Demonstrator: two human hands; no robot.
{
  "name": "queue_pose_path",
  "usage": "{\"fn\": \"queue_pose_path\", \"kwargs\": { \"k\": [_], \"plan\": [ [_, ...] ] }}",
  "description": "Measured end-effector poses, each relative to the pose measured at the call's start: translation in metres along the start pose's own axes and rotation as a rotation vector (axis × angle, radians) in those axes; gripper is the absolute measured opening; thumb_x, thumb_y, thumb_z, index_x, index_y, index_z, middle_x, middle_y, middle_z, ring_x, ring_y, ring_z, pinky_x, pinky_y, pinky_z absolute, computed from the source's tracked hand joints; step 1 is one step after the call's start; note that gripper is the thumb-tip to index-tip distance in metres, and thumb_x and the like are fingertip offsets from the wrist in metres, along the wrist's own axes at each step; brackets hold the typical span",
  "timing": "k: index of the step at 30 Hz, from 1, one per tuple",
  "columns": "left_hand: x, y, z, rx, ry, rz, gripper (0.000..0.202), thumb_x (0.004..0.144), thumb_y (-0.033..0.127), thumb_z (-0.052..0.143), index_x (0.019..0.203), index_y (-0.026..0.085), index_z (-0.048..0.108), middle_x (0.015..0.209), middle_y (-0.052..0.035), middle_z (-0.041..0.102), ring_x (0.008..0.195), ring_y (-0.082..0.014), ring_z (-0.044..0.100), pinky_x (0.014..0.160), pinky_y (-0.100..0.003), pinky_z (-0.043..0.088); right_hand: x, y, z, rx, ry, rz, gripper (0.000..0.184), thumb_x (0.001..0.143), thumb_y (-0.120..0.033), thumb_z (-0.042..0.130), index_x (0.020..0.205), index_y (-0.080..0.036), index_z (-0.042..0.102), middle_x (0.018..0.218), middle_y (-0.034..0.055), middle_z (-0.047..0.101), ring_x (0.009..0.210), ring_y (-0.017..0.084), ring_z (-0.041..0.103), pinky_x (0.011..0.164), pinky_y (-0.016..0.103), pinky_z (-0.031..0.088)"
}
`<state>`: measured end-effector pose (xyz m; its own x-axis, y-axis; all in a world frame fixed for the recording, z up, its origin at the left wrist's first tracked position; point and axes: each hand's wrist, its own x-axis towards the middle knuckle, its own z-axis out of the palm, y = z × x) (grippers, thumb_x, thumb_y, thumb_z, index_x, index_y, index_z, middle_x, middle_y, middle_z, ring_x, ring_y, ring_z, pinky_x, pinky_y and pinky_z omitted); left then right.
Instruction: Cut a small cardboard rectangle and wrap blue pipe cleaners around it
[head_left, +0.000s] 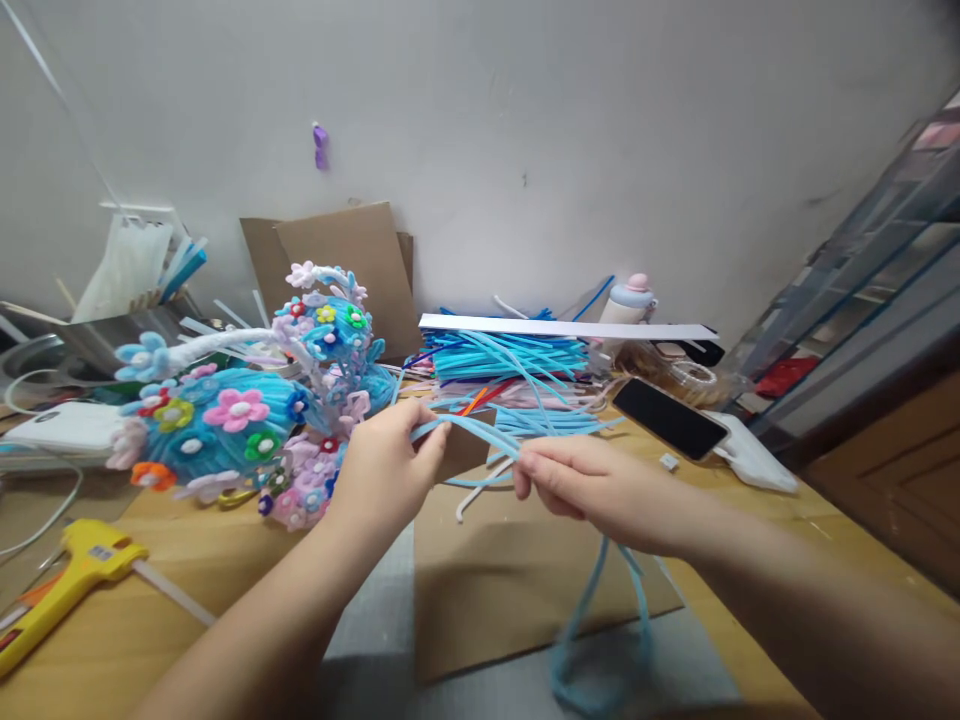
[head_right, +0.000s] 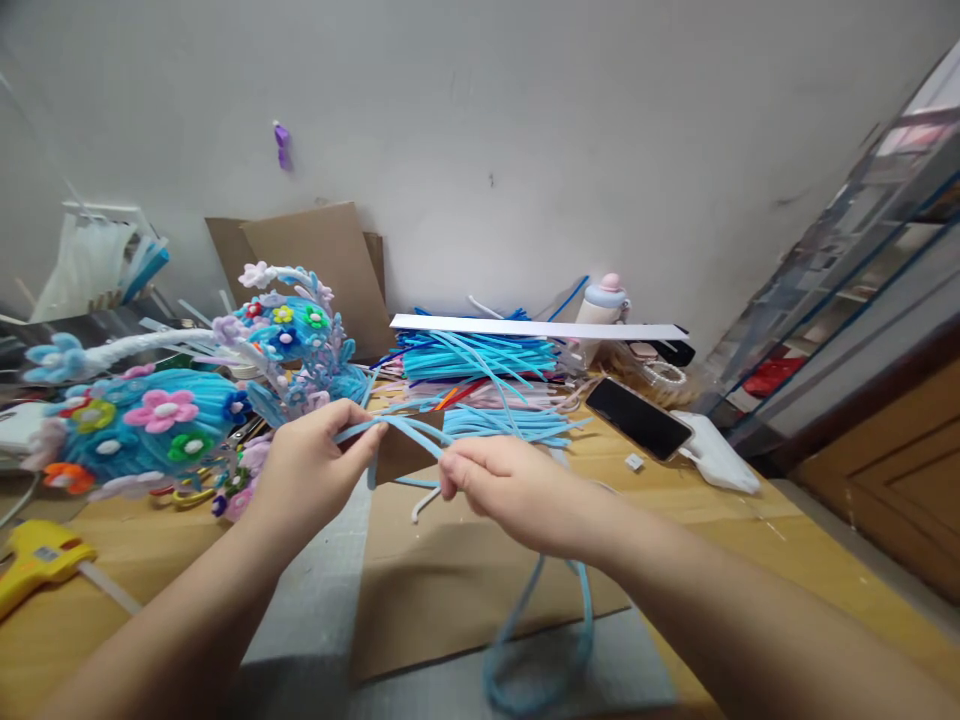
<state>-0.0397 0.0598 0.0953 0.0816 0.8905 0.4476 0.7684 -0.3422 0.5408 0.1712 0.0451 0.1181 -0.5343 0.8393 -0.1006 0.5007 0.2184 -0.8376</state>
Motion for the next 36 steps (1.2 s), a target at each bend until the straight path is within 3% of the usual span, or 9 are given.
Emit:
{"fn": "queue_pose_path", "kwargs": {
  "k": [2,5,9,12,17,22,28,36],
  "plan": [
    [-0.001,0.001,-0.001,-0.101,0.024,-0.041,0.018,0.080,0.033,0.054,0.068,0.019,0.057,0.060,0.0016,0.061,0.054,-0.0139,0.054,0.052,-0.024,0.036,-0.002,0.004,0.011,0.308,-0.079,0.062,0.036,0.090,-0.045,0.037,0.074,-0.018,0.054,0.049,-0.0054,0.038,0.043,0.008,0.032,0.042,0.022,0.024],
    [-0.001,0.004,-0.003,-0.270,0.033,-0.128,0.020,0.079,0.034,0.057,0.066,0.018,0.056,0.055,0.0024,0.059,0.051,-0.0126,0.054,0.048,-0.022,0.038,0.001,0.011,0.035,0.635,-0.126,0.134,0.033,0.087,-0.045,0.042,0.072,-0.017,0.052,0.050,-0.0050,0.043,0.038,0.006,0.033,0.037,0.020,0.021],
    [0.000,0.007,-0.004,-0.405,0.044,-0.246,0.019,0.077,0.034,0.059,0.068,0.017,0.057,0.051,0.0030,0.059,0.040,-0.0091,0.048,0.039,-0.019,0.033,0.012,0.018,0.064,0.791,0.041,0.065,0.028,0.085,-0.043,0.048,0.085,-0.016,0.056,0.054,-0.0060,0.043,0.040,0.004,0.028,0.037,0.018,0.018],
    [0.003,0.007,-0.004,-0.431,0.034,-0.268,0.019,0.076,0.034,0.060,0.068,0.017,0.058,0.049,0.0029,0.059,0.037,-0.0086,0.047,0.037,-0.019,0.031,0.021,0.020,0.075,0.811,0.143,-0.018,0.023,0.087,-0.039,0.046,0.099,-0.020,0.050,0.044,-0.0107,0.034,0.038,0.006,0.021,0.037,0.018,0.015],
    [0.003,0.002,-0.001,-0.378,0.048,-0.203,0.018,0.077,0.032,0.059,0.068,0.017,0.059,0.055,0.0018,0.062,0.046,-0.0104,0.054,0.043,-0.020,0.038,0.027,0.015,0.073,0.731,0.199,-0.061,0.011,0.081,-0.028,0.050,0.079,-0.018,0.053,0.056,-0.0062,0.043,0.042,0.005,0.032,0.040,0.018,0.023],
    [0.001,-0.002,0.003,-0.280,0.113,-0.088,0.017,0.078,0.031,0.059,0.068,0.018,0.060,0.059,0.0030,0.062,0.056,-0.0111,0.056,0.052,-0.020,0.040,0.030,0.006,0.065,0.764,0.295,-0.119,0.020,0.089,-0.035,0.042,0.090,-0.019,0.053,0.044,-0.0094,0.037,0.039,0.005,0.025,0.039,0.018,0.020],
    [-0.001,-0.005,0.008,-0.310,0.107,-0.011,0.015,0.080,0.025,0.057,0.067,0.019,0.063,0.059,0.0046,0.061,0.056,-0.0094,0.053,0.053,-0.020,0.038,0.034,0.007,0.064,0.821,0.251,-0.126,0.019,0.084,-0.035,0.055,0.079,-0.016,0.056,0.056,-0.0063,0.043,0.042,0.004,0.030,0.038,0.017,0.021],
    [-0.008,-0.002,0.015,-0.167,0.055,0.096,0.013,0.077,0.016,0.057,0.068,0.019,0.066,0.063,0.0030,0.064,0.059,-0.0104,0.055,0.055,-0.022,0.037,0.033,0.008,0.063,0.675,0.255,-0.249,0.019,0.086,-0.031,0.051,0.075,-0.016,0.055,0.058,-0.0057,0.040,0.045,0.004,0.030,0.040,0.018,0.022]
  ]
}}
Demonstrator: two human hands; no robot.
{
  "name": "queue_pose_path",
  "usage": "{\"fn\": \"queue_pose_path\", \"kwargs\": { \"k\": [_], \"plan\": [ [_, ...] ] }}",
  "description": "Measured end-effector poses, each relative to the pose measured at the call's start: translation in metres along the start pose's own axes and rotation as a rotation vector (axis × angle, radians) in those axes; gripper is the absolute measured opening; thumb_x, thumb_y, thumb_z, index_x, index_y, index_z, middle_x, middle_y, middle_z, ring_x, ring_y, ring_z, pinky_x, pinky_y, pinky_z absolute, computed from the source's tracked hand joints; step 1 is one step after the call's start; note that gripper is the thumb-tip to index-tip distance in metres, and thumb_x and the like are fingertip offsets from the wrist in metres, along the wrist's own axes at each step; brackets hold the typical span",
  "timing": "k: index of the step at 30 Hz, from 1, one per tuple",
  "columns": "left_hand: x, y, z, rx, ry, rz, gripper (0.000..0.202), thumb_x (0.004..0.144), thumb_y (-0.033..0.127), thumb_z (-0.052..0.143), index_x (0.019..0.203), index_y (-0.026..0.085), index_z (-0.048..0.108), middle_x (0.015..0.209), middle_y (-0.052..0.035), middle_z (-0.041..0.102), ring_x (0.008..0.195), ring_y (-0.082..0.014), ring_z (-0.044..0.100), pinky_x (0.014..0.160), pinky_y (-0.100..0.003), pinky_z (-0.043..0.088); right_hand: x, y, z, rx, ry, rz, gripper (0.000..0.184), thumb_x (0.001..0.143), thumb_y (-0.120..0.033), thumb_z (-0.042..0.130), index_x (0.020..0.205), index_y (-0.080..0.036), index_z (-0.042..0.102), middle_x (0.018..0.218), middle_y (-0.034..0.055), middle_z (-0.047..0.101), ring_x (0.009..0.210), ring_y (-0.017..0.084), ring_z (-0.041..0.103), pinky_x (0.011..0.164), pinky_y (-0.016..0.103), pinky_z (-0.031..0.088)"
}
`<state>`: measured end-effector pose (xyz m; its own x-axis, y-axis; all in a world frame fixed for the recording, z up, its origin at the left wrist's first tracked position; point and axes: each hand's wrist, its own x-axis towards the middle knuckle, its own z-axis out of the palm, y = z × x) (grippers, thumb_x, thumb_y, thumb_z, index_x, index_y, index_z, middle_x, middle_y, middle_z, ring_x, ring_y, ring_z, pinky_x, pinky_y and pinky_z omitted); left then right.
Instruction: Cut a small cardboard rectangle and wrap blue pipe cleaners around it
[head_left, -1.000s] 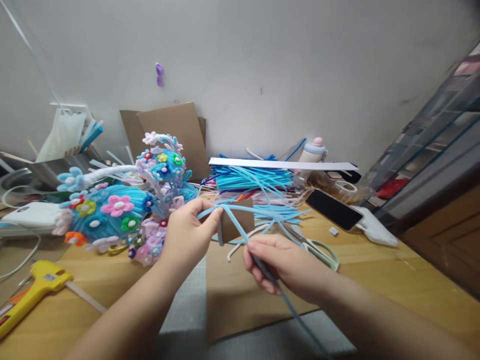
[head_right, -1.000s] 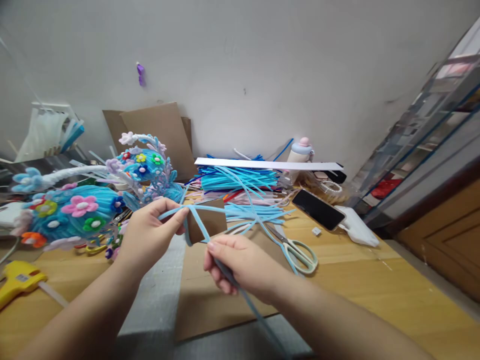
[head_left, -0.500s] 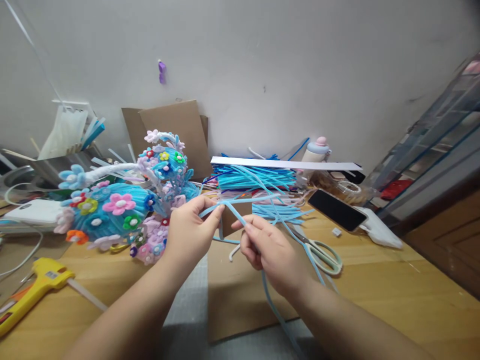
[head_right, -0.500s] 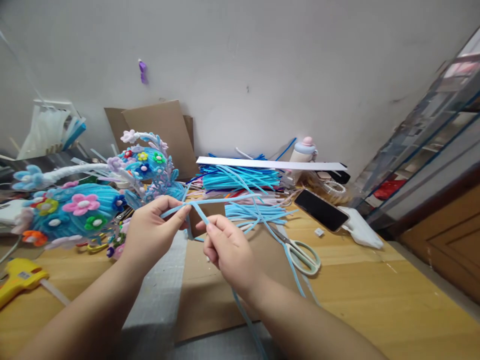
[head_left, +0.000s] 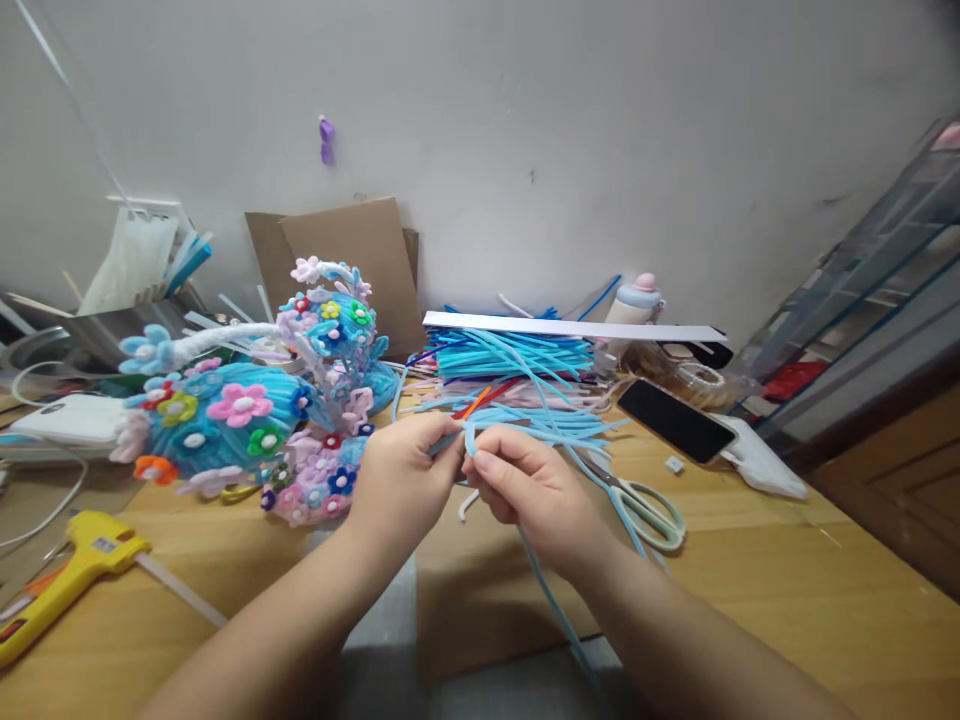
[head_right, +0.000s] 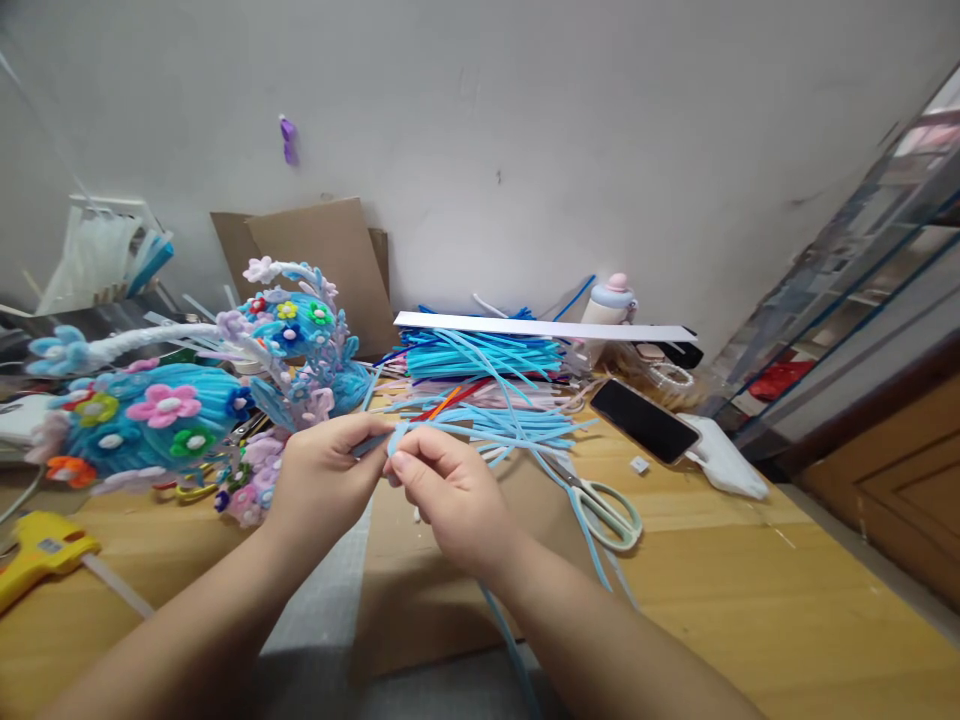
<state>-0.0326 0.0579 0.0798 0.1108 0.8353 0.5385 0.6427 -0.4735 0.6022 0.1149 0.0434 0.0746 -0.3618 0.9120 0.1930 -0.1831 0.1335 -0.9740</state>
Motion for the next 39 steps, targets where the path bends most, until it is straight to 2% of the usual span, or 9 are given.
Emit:
{"fn": "queue_pose_path", "kwargs": {
  "k": [7,13,15,18,21,24,29,32,39],
  "plan": [
    [0.000,0.006,0.000,0.040,0.034,0.009,0.016,0.078,0.016,0.054,0.068,0.018,0.065,0.062,0.0025,0.064,0.059,-0.0107,0.056,0.056,-0.022,0.037,-0.004,-0.001,-0.002,-0.010,-0.036,0.020,0.018,0.085,-0.030,0.052,0.073,-0.016,0.053,0.050,-0.0078,0.036,0.043,0.005,0.029,0.040,0.018,0.023],
    [0.006,0.004,-0.002,-0.281,-0.006,-0.320,0.016,0.076,0.031,0.060,0.069,0.017,0.064,0.054,0.0020,0.063,0.051,-0.0125,0.058,0.051,-0.022,0.042,-0.002,0.010,-0.006,0.209,0.017,0.142,0.019,0.083,-0.034,0.052,0.074,-0.018,0.052,0.058,-0.0044,0.050,0.042,0.006,0.042,0.037,0.017,0.032],
    [0.009,0.002,-0.001,-0.383,-0.037,-0.401,0.021,0.075,0.036,0.062,0.070,0.016,0.063,0.050,0.0019,0.062,0.048,-0.0123,0.058,0.050,-0.022,0.043,-0.002,0.011,-0.006,0.216,0.021,0.205,0.020,0.084,-0.036,0.050,0.074,-0.019,0.051,0.059,-0.0045,0.053,0.037,0.006,0.041,0.033,0.017,0.029],
    [0.011,0.001,0.001,-0.459,-0.046,-0.435,0.022,0.075,0.037,0.063,0.069,0.015,0.062,0.049,0.0017,0.062,0.047,-0.0114,0.058,0.051,-0.021,0.044,-0.006,0.010,-0.005,-0.140,0.038,0.162,0.022,0.087,-0.036,0.045,0.074,-0.019,0.051,0.049,-0.0065,0.047,0.034,0.006,0.036,0.036,0.019,0.025],
    [0.009,0.000,0.004,-0.497,-0.032,-0.429,0.021,0.075,0.036,0.064,0.069,0.015,0.063,0.050,0.0018,0.062,0.049,-0.0116,0.059,0.052,-0.021,0.046,-0.011,0.010,-0.004,-0.610,0.088,-0.091,0.020,0.088,-0.028,0.045,0.074,-0.018,0.055,0.058,-0.0034,0.050,0.051,0.009,0.045,0.050,0.022,0.032],
    [0.007,0.001,0.004,-0.496,0.014,-0.411,0.019,0.075,0.033,0.064,0.069,0.016,0.063,0.051,0.0022,0.062,0.049,-0.0113,0.059,0.051,-0.020,0.046,-0.013,0.014,-0.002,-0.729,0.107,-0.183,0.020,0.089,-0.026,0.043,0.075,-0.018,0.056,0.065,-0.0015,0.053,0.060,0.010,0.047,0.057,0.024,0.033],
    [0.009,0.006,-0.006,-0.401,0.175,-0.370,0.014,0.075,0.028,0.065,0.067,0.015,0.064,0.051,0.0030,0.062,0.048,-0.0085,0.059,0.049,-0.016,0.044,-0.010,0.030,0.003,-0.244,0.120,0.135,0.027,0.087,-0.039,0.046,0.072,-0.018,0.054,0.048,-0.0069,0.042,0.037,0.006,0.034,0.038,0.021,0.025],
    [0.010,0.007,-0.009,-0.386,0.192,-0.384,0.015,0.075,0.028,0.065,0.067,0.015,0.064,0.052,0.0032,0.062,0.046,-0.0076,0.057,0.045,-0.015,0.041,-0.007,0.036,0.004,0.048,0.069,0.273,0.029,0.082,-0.044,0.053,0.075,-0.016,0.056,0.043,-0.0080,0.042,0.031,0.004,0.028,0.032,0.019,0.018],
    [0.011,0.004,-0.008,-0.440,0.172,-0.404,0.015,0.074,0.030,0.066,0.068,0.016,0.064,0.051,0.0035,0.062,0.046,-0.0084,0.058,0.045,-0.015,0.042,-0.003,0.038,-0.001,0.300,0.007,0.428,0.031,0.076,-0.044,0.063,0.074,-0.013,0.057,0.040,-0.0099,0.039,0.032,0.002,0.020,0.034,0.018,0.011]
  ]
}}
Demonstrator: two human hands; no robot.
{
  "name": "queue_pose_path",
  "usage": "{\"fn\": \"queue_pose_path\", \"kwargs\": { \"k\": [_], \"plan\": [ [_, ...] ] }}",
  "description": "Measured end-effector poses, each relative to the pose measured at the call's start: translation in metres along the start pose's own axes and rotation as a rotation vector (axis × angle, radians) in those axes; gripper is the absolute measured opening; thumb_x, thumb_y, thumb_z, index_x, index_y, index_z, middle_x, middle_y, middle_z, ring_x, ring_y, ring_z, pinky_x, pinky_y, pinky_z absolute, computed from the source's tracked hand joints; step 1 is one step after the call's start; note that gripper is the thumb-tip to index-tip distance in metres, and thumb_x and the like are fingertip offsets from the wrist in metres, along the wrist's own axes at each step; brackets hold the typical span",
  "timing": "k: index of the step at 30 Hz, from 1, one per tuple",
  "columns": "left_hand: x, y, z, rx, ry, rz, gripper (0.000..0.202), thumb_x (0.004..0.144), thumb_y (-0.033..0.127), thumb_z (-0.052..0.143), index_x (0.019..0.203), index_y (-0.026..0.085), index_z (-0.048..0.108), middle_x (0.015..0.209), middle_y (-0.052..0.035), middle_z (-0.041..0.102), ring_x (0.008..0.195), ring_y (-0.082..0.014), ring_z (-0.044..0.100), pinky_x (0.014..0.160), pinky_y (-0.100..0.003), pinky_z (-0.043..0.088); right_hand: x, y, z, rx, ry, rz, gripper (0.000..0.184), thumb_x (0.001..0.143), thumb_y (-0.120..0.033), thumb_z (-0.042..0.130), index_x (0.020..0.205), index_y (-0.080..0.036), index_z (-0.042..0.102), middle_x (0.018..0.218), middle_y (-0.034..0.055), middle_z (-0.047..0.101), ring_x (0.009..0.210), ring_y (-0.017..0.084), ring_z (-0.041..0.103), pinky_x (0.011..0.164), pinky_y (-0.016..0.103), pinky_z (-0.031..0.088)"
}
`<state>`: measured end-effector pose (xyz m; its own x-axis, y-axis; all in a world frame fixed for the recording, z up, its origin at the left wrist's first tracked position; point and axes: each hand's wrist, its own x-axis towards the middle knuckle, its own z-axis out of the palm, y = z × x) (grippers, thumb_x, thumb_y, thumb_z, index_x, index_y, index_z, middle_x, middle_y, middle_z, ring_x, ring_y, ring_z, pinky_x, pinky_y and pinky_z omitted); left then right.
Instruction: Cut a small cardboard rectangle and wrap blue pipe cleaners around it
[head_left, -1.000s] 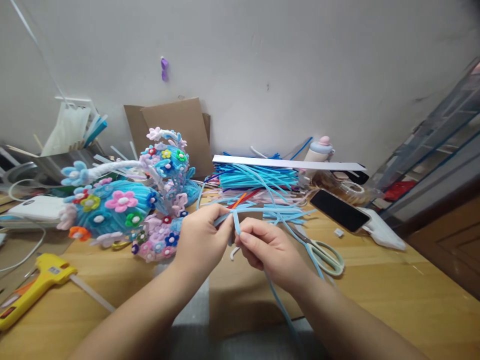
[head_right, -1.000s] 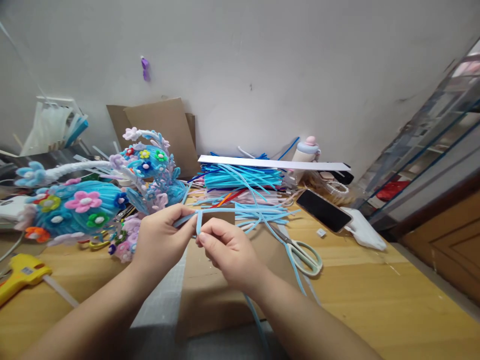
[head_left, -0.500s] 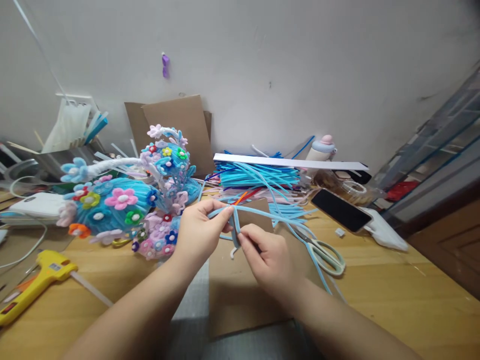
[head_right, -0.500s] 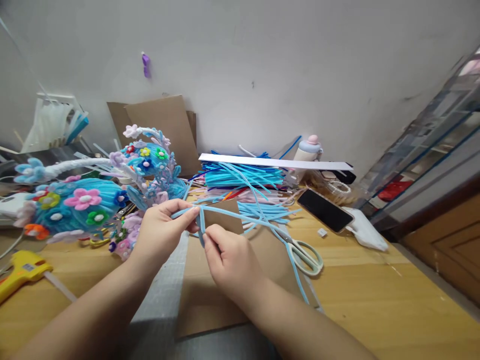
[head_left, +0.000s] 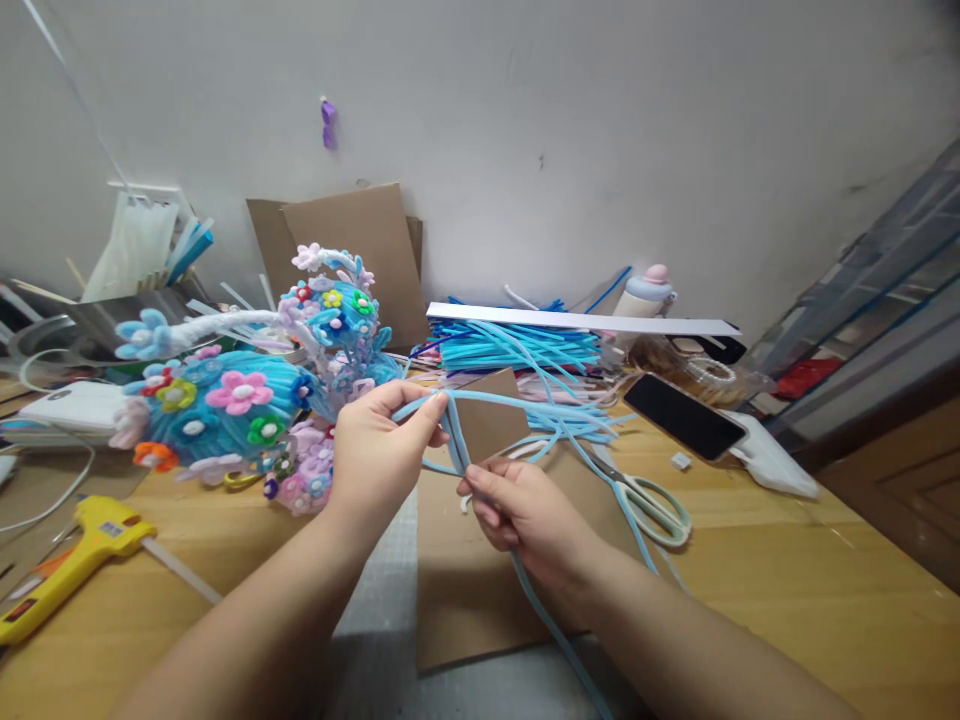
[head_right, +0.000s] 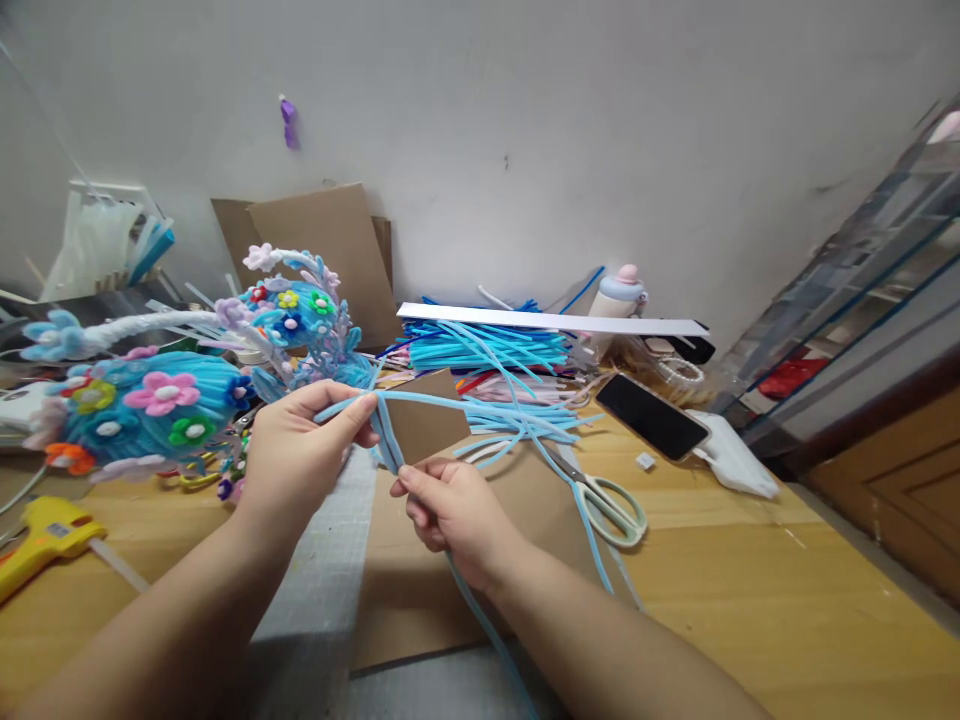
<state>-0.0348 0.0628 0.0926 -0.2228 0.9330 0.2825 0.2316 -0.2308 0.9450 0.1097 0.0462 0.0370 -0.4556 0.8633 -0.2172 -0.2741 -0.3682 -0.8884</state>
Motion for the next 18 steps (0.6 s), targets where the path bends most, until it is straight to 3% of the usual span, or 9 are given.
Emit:
{"fn": "queue_pose_path", "kwargs": {
  "k": [4,10,14,18],
  "plan": [
    [0.003,-0.002,-0.001,-0.102,-0.033,-0.046,0.014,0.073,0.028,0.067,0.069,0.015,0.063,0.051,0.0026,0.063,0.047,-0.0093,0.059,0.046,-0.016,0.044,0.001,0.003,0.001,0.047,-0.018,-0.063,0.029,0.076,-0.042,0.064,0.074,-0.017,0.049,0.039,-0.0119,0.035,0.035,0.003,0.017,0.036,0.019,0.010],
    [0.008,-0.011,0.001,-0.278,-0.127,-0.131,0.019,0.070,0.032,0.070,0.070,0.016,0.060,0.050,0.0034,0.061,0.046,-0.0096,0.058,0.046,-0.018,0.048,0.001,0.007,0.002,-0.043,0.056,-0.166,0.028,0.078,-0.038,0.062,0.074,-0.011,0.058,0.040,-0.0104,0.034,0.037,0.003,0.020,0.039,0.022,0.011],
    [0.013,-0.015,0.002,-0.285,-0.202,-0.140,0.022,0.070,0.034,0.070,0.073,0.016,0.059,0.050,0.0040,0.060,0.045,-0.0094,0.057,0.048,-0.020,0.050,0.001,0.008,0.001,-0.042,0.082,-0.188,0.030,0.076,-0.038,0.063,0.063,-0.013,0.054,0.040,-0.0107,0.030,0.038,0.003,0.018,0.039,0.023,0.010],
    [0.017,-0.017,0.000,-0.280,-0.266,-0.155,0.025,0.070,0.035,0.070,0.081,0.016,0.058,0.051,0.0042,0.060,0.046,-0.0092,0.056,0.049,-0.020,0.050,0.000,0.007,0.001,-0.033,0.072,-0.189,0.028,0.076,-0.038,0.064,0.068,-0.011,0.058,0.040,-0.0108,0.030,0.038,0.003,0.017,0.040,0.023,0.010]
  ]
}}
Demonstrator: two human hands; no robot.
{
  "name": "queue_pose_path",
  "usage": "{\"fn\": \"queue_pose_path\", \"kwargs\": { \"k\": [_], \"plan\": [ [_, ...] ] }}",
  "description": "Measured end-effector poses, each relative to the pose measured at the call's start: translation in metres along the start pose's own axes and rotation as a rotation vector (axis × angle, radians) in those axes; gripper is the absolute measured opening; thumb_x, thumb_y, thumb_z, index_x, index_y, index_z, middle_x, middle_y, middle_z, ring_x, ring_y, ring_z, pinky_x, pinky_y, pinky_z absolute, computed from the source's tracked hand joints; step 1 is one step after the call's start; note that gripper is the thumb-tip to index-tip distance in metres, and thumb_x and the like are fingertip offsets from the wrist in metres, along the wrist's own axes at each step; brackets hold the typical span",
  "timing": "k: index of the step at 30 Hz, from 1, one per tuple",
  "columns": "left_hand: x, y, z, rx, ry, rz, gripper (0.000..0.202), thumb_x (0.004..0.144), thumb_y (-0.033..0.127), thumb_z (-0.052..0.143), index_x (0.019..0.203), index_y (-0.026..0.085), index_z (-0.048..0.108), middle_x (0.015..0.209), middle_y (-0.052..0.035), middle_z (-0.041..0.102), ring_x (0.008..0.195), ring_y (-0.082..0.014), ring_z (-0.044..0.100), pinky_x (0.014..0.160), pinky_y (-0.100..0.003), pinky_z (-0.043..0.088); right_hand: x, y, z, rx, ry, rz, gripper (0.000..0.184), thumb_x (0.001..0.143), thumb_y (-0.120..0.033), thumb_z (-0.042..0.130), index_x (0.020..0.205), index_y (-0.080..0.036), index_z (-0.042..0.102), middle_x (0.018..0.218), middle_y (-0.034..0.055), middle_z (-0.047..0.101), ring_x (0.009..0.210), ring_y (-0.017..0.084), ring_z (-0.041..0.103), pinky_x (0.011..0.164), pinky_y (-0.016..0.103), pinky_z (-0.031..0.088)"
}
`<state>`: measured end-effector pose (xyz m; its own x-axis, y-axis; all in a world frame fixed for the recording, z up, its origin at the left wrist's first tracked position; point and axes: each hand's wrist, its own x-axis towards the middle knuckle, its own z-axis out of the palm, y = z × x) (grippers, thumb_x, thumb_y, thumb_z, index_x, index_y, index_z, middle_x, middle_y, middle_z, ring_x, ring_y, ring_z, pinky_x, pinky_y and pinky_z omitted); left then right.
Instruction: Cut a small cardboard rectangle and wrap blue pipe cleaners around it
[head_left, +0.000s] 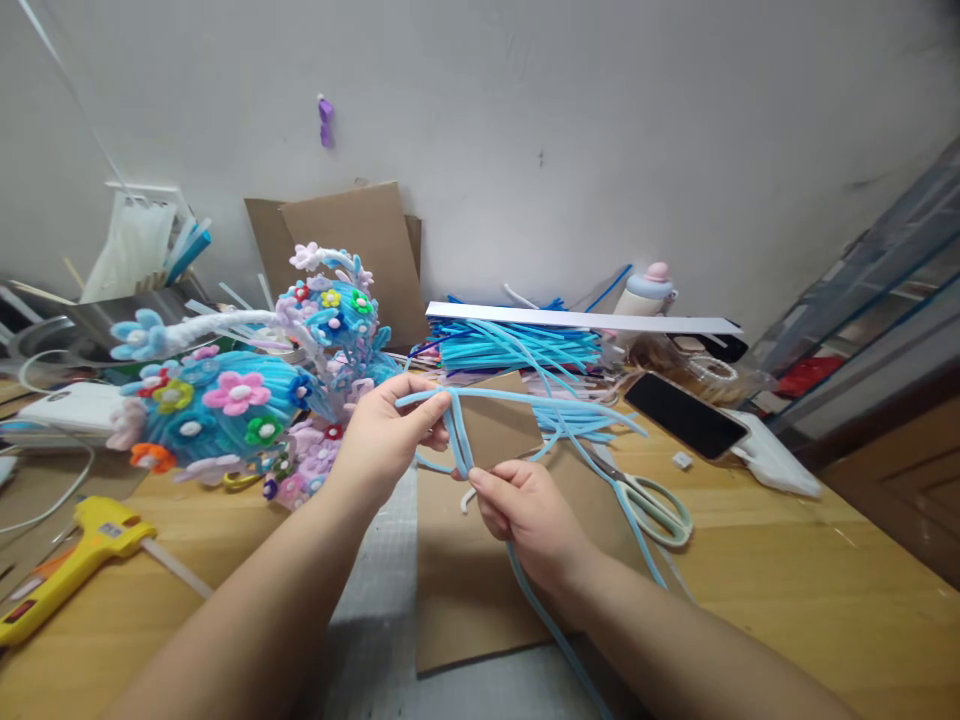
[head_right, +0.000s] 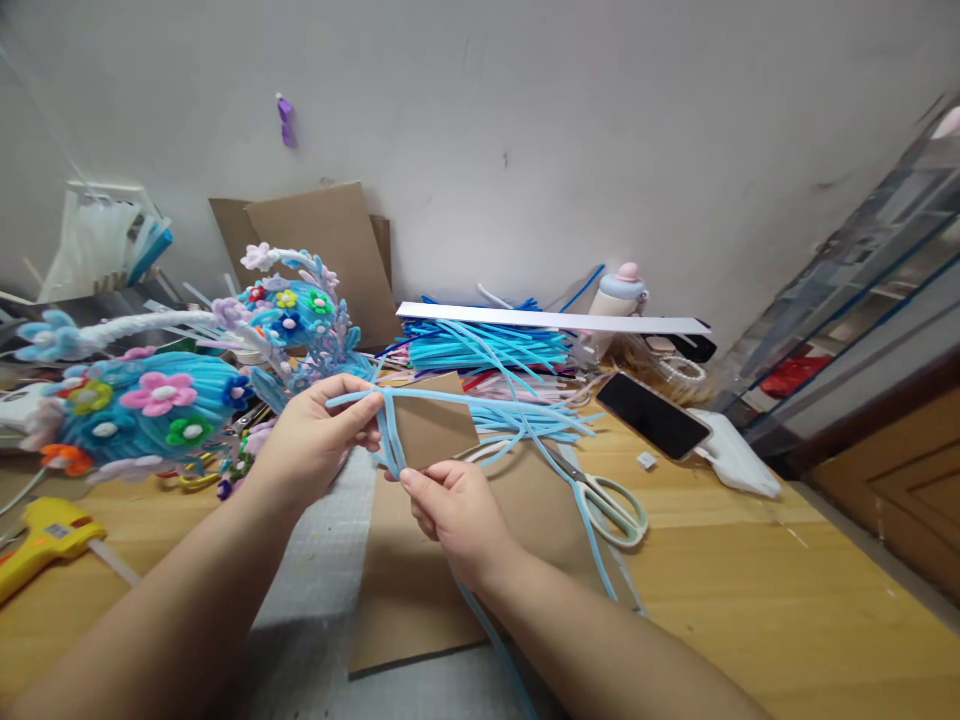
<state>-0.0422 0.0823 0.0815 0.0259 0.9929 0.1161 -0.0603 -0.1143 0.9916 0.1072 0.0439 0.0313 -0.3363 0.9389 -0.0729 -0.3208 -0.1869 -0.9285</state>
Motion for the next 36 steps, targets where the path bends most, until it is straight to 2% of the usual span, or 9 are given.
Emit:
{"fn": "queue_pose_path", "kwargs": {
  "k": [3,6,9,17,21,28,32,34,36],
  "plan": [
    [0.002,0.001,-0.001,-0.004,-0.055,-0.031,0.030,0.072,0.036,0.068,0.092,0.016,0.061,0.056,0.0031,0.060,0.048,-0.0090,0.056,0.047,-0.018,0.047,0.000,-0.001,-0.001,0.016,-0.016,0.012,0.029,0.075,-0.038,0.064,0.074,-0.009,0.062,0.040,-0.0107,0.030,0.038,0.003,0.017,0.040,0.023,0.010],
    [0.003,0.001,-0.001,0.018,-0.101,-0.025,0.024,0.074,0.037,0.066,0.083,0.015,0.063,0.054,0.0025,0.059,0.048,-0.0094,0.056,0.046,-0.018,0.046,0.000,-0.002,-0.001,0.014,-0.016,0.023,0.031,0.074,-0.040,0.065,0.075,-0.009,0.064,0.040,-0.0108,0.030,0.038,0.003,0.016,0.040,0.023,0.009],
    [0.001,0.000,0.000,0.017,-0.092,-0.009,0.024,0.073,0.038,0.066,0.076,0.015,0.061,0.051,0.0032,0.058,0.047,-0.0103,0.057,0.047,-0.019,0.046,0.000,-0.001,-0.001,-0.028,0.008,-0.002,0.032,0.073,-0.042,0.065,0.072,-0.010,0.063,0.040,-0.0105,0.029,0.038,0.003,0.017,0.039,0.023,0.011],
    [-0.002,0.000,0.002,-0.001,-0.072,-0.010,0.024,0.072,0.038,0.068,0.074,0.015,0.060,0.051,0.0036,0.058,0.046,-0.0099,0.058,0.046,-0.018,0.047,0.001,0.003,-0.002,-0.006,0.007,0.015,0.031,0.075,-0.039,0.064,0.078,-0.009,0.066,0.042,-0.0107,0.027,0.039,0.003,0.015,0.040,0.023,0.010],
    [0.000,0.001,-0.002,0.000,-0.110,-0.021,0.023,0.071,0.036,0.070,0.081,0.017,0.063,0.052,0.0024,0.062,0.047,-0.0113,0.060,0.048,-0.020,0.049,0.002,0.002,-0.003,-0.041,0.008,0.021,0.034,0.073,-0.042,0.064,0.078,-0.008,0.066,0.041,-0.0107,0.027,0.039,0.004,0.015,0.040,0.023,0.010],
    [0.000,0.004,-0.009,0.080,-0.150,-0.049,0.019,0.068,0.033,0.072,0.071,0.016,0.064,0.056,0.0000,0.064,0.054,-0.0138,0.063,0.054,-0.023,0.053,0.002,0.006,-0.006,-0.354,0.134,-0.086,0.039,0.078,-0.044,0.058,0.053,-0.014,0.056,0.042,-0.0076,0.027,0.041,0.006,0.020,0.041,0.024,0.013],
    [0.000,0.004,-0.008,0.082,-0.168,-0.032,0.018,0.069,0.032,0.071,0.071,0.016,0.064,0.058,0.0005,0.064,0.055,-0.0129,0.062,0.056,-0.023,0.052,-0.001,0.009,-0.005,-0.447,0.177,-0.130,0.042,0.079,-0.044,0.057,0.048,-0.015,0.053,0.043,-0.0065,0.027,0.043,0.007,0.022,0.043,0.025,0.015],
    [-0.001,0.006,-0.008,0.111,-0.177,0.017,0.017,0.072,0.033,0.069,0.071,0.016,0.064,0.057,0.0008,0.063,0.055,-0.0117,0.060,0.055,-0.021,0.049,-0.001,0.007,-0.004,-0.443,0.160,-0.122,0.042,0.080,-0.046,0.055,0.051,-0.015,0.056,0.044,-0.0063,0.028,0.042,0.007,0.022,0.042,0.024,0.016],
    [-0.004,0.010,-0.009,0.171,-0.166,0.078,0.018,0.074,0.033,0.067,0.068,0.016,0.064,0.055,0.0015,0.061,0.054,-0.0101,0.056,0.054,-0.020,0.045,0.001,0.001,-0.006,-0.441,0.046,-0.100,0.040,0.080,-0.048,0.054,0.057,-0.015,0.060,0.045,-0.0050,0.035,0.043,0.008,0.029,0.043,0.024,0.022]
  ]
}}
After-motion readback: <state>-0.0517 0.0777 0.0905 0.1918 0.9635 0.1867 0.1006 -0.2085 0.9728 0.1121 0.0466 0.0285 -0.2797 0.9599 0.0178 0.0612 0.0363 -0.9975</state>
